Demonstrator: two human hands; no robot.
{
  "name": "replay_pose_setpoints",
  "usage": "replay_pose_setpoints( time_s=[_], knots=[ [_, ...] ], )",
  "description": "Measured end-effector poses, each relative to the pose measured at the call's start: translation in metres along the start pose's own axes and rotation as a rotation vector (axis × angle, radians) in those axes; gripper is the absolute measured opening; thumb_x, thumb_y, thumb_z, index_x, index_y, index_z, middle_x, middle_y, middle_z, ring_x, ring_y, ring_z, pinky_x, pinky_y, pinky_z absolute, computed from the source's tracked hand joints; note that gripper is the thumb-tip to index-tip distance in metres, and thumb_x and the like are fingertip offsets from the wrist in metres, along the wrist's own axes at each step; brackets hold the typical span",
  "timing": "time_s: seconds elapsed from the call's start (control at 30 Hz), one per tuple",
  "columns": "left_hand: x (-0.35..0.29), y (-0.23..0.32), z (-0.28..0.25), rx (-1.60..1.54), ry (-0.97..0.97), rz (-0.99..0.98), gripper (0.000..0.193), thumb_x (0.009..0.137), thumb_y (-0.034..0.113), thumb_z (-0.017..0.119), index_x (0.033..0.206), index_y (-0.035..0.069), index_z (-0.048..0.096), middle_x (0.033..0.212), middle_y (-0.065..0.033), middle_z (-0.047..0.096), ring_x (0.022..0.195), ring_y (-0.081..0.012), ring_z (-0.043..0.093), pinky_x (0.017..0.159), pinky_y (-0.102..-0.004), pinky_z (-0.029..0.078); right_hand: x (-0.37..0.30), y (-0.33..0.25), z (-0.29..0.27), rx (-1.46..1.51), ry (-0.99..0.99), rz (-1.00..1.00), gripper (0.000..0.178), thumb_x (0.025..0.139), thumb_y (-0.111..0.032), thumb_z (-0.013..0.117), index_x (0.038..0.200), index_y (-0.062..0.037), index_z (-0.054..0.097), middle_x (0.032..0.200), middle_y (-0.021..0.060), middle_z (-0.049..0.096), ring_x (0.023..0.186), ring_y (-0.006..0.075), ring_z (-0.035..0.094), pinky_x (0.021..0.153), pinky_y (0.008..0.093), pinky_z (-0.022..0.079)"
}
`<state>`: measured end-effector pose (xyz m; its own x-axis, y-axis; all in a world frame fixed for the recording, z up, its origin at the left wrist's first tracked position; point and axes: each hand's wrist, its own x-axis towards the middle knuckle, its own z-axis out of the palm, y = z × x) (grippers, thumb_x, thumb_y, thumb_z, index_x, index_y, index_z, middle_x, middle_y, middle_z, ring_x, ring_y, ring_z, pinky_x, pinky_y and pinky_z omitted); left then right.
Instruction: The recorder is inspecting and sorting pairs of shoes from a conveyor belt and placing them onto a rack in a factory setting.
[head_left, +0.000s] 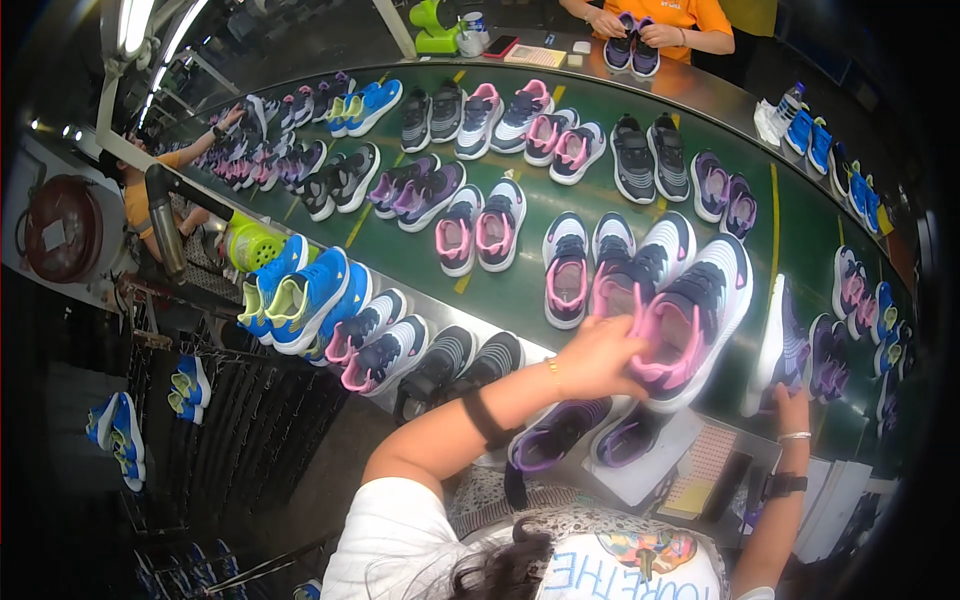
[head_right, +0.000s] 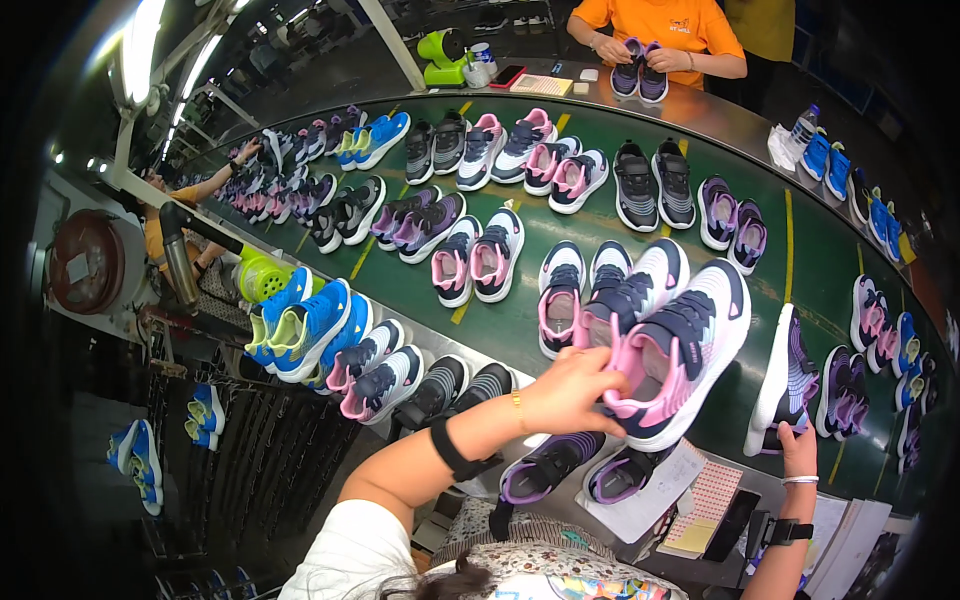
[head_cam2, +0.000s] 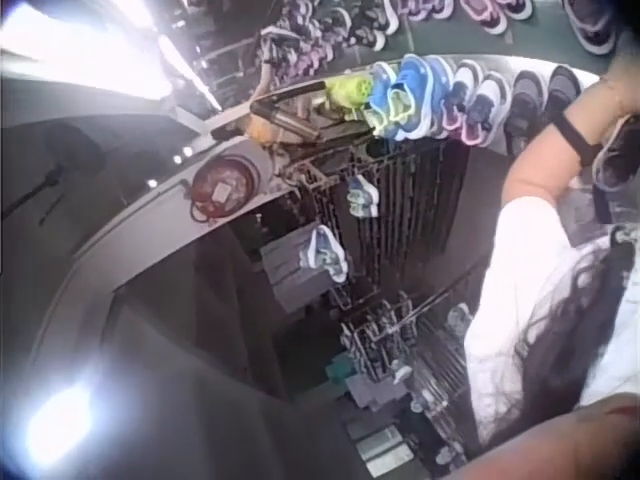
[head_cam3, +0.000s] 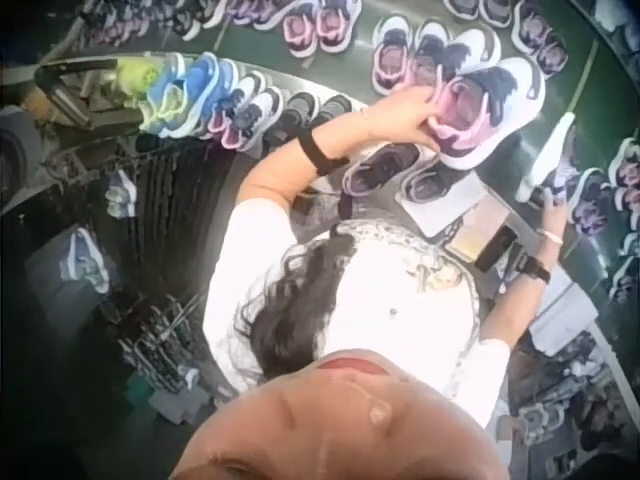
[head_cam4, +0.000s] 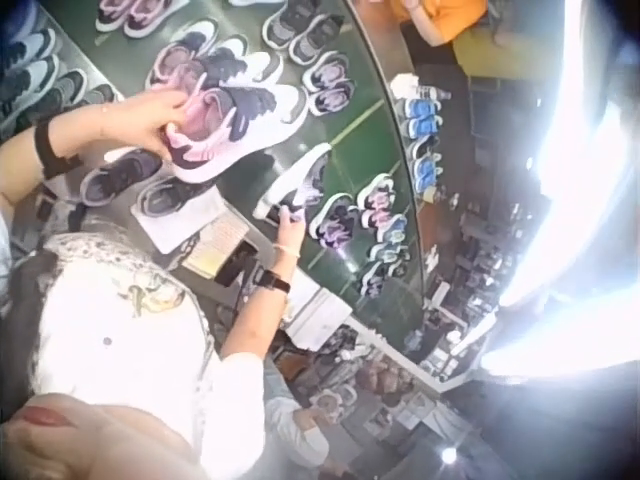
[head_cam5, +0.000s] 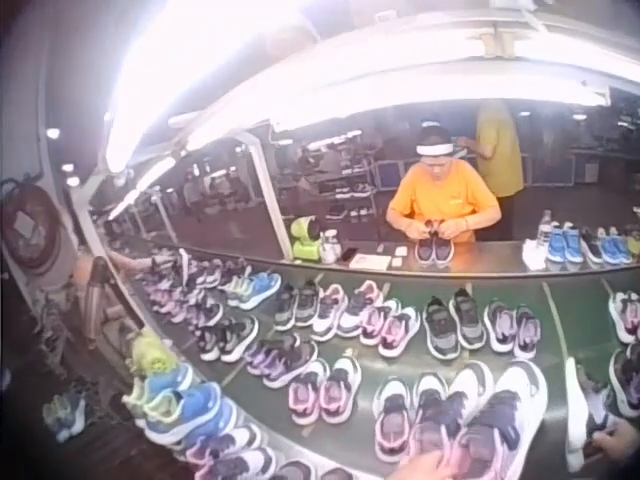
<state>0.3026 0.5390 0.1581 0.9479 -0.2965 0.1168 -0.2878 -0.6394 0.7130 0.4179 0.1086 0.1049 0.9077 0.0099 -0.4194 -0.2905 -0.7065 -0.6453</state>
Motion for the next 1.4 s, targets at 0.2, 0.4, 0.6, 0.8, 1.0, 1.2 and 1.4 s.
replay_pose_setpoints(
  time_s=[0.2, 0.4, 0.6, 0.8, 1.0, 1.2, 1.4],
  knots=[
    [-0.17, -0.023, -0.164, 0.431, 0.028, -0.261, 0.041, 0.053, 0.033, 0.078, 0.082, 0.012, 0.058, 0.079, -0.0073, 0.046, 0.078, -0.0268, 0.047, 0.069, -0.0354, 0.035, -0.105, -0.171, 0.091, 0.353, -0.463, -0.247, 0.055, 0.063, -0.008, 0.074, 0.111, 0.0018, 0.05, 0.095, 0.0041, 0.059, 0.085, 0.0128, 0.055, 0.077, 0.0274, 0.045],
    [-0.276, -0.08, -0.222, 0.606, -0.2, -0.413, 0.047, 0.054, 0.039, 0.077, 0.087, 0.01, 0.062, 0.078, -0.0086, 0.051, 0.078, -0.0287, 0.052, 0.071, -0.0376, 0.04, -0.173, -0.302, 0.256, -0.531, -0.448, -0.617, 0.064, 0.062, -0.052, 0.068, 0.107, -0.0085, 0.058, 0.098, 0.014, 0.061, 0.094, 0.0303, 0.057, 0.082, 0.0447, 0.041],
    [-0.277, -0.121, -0.205, 0.459, -0.592, -0.644, 0.06, 0.062, 0.051, 0.067, 0.106, 0.011, 0.059, 0.094, -0.0162, 0.06, 0.092, -0.0302, 0.056, 0.081, -0.0396, 0.043, -0.196, -0.353, 0.387, -1.065, -0.886, -0.517, 0.063, 0.072, -0.055, 0.058, 0.116, -0.0093, 0.055, 0.119, 0.0102, 0.053, 0.111, 0.0289, 0.049, 0.082, 0.0613, 0.034],
    [-0.296, -0.133, -0.208, 0.36, -0.646, -0.735, 0.068, 0.063, 0.051, 0.068, 0.119, 0.017, 0.051, 0.107, -0.0136, 0.059, 0.103, -0.0298, 0.053, 0.087, -0.0383, 0.041, -0.24, -0.371, 0.413, -1.033, -0.76, -0.576, 0.059, 0.073, -0.054, 0.057, 0.104, -0.0044, 0.06, 0.101, 0.0168, 0.06, 0.096, 0.0318, 0.057, 0.082, 0.0393, 0.043],
    [-0.284, -0.146, -0.22, 0.206, -0.708, -0.712, 0.069, 0.068, 0.05, 0.065, 0.125, 0.017, 0.043, 0.113, -0.0137, 0.056, 0.107, -0.0315, 0.051, 0.09, -0.0385, 0.039, -0.21, -0.357, 0.386, -0.737, -0.756, -0.707, 0.066, 0.07, -0.053, 0.061, 0.122, -0.0136, 0.048, 0.106, 0.0226, 0.056, 0.1, 0.034, 0.054, 0.087, 0.0382, 0.042],
    [-0.289, -0.127, -0.241, 0.414, -0.65, -0.679, 0.071, 0.069, 0.054, 0.062, 0.128, 0.019, 0.042, 0.117, -0.0157, 0.053, 0.108, -0.0324, 0.05, 0.091, -0.039, 0.038, -0.24, -0.346, 0.378, -0.758, -0.545, -0.779, 0.063, 0.069, -0.047, 0.065, 0.123, -0.0219, 0.046, 0.112, 0.0177, 0.047, 0.104, 0.0347, 0.047, 0.085, 0.0459, 0.039],
    [-0.261, -0.035, -0.234, 0.245, -0.176, -0.343, 0.05, 0.068, 0.038, 0.068, 0.105, 0.006, 0.058, 0.092, -0.0153, 0.061, 0.085, -0.0297, 0.059, 0.074, -0.0358, 0.047, -0.219, -0.302, 0.294, -0.337, -0.373, -0.855, 0.06, 0.073, -0.037, 0.065, 0.124, -0.0162, 0.042, 0.11, 0.0147, 0.047, 0.104, 0.0322, 0.046, 0.088, 0.042, 0.039]
  ],
)
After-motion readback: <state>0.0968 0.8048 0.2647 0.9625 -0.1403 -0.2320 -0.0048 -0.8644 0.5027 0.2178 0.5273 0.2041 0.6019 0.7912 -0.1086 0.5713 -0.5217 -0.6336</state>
